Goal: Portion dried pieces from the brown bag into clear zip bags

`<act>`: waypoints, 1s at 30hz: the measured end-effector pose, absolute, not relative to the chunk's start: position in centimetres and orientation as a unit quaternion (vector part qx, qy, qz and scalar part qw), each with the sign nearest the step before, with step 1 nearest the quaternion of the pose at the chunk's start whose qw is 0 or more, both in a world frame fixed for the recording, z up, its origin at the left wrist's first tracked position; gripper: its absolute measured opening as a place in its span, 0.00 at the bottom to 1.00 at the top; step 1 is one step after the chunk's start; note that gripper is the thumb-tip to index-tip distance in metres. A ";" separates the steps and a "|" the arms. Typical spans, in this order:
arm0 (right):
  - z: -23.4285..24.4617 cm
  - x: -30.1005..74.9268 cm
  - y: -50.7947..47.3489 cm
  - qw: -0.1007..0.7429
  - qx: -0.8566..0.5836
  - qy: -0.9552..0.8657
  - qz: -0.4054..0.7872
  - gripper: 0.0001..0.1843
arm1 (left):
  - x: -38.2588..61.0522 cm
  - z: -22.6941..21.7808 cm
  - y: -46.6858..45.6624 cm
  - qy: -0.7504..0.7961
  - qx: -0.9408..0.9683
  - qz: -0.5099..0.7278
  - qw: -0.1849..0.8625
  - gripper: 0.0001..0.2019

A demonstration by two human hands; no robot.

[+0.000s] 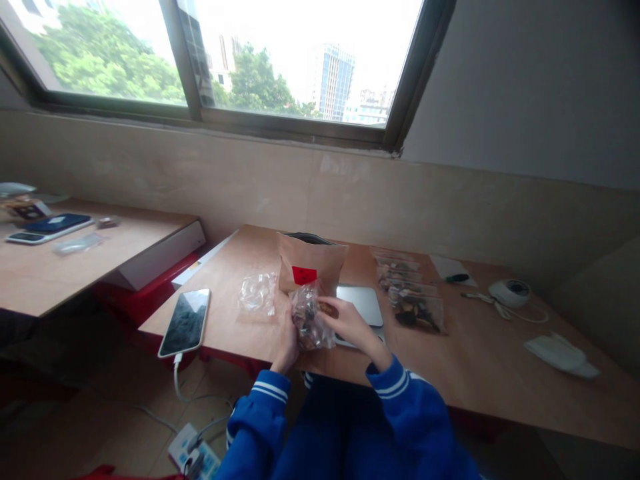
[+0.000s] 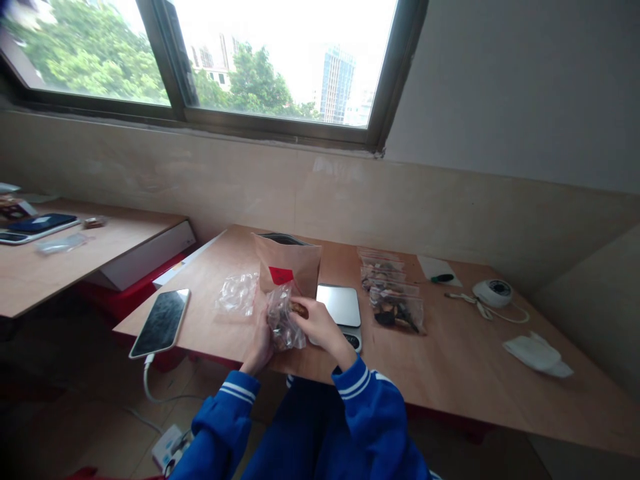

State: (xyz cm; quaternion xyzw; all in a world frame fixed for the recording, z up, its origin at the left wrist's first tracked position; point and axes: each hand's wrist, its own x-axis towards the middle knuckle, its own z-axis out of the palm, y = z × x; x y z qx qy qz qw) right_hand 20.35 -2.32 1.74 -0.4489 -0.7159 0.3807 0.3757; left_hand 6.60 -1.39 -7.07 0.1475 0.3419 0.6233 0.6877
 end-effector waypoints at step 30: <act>14.9 18.4 9.2 0.236 -0.387 -0.880 0.144 0.11 | 6.0 -8.1 -1.2 0.301 0.129 0.595 0.734 0.24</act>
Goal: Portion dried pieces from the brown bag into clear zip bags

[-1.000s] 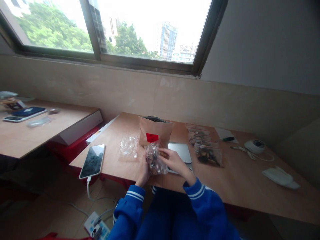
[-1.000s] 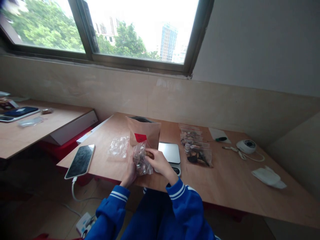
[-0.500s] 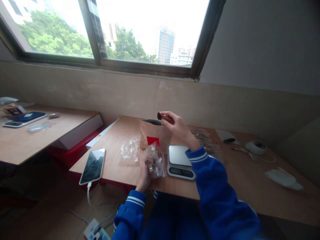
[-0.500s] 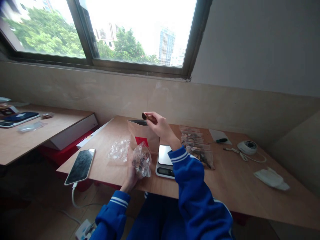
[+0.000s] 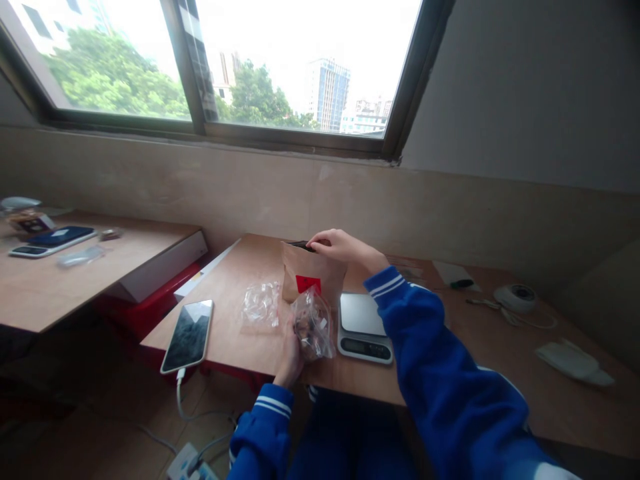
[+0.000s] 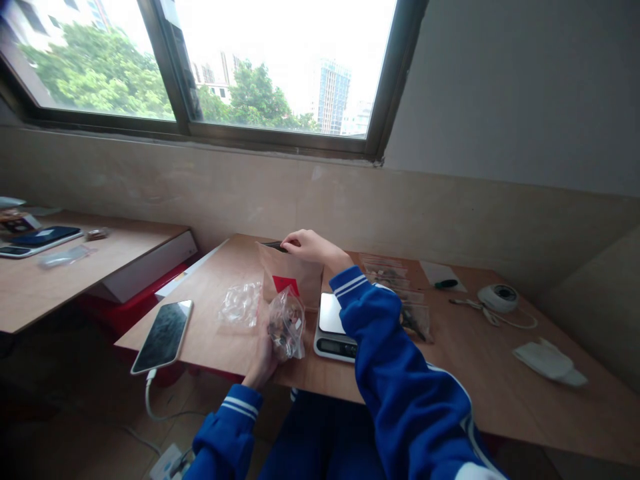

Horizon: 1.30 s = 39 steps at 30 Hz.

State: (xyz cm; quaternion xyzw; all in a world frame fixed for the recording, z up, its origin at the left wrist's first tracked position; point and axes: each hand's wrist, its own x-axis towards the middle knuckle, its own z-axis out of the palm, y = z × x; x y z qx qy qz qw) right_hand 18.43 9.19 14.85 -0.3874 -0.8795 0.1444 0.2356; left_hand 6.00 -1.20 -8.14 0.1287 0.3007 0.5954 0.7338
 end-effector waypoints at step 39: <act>3.6 18.8 -2.5 0.315 -0.498 -0.726 0.355 0.15 | 6.5 -6.2 -1.8 0.331 0.175 0.633 0.678 0.21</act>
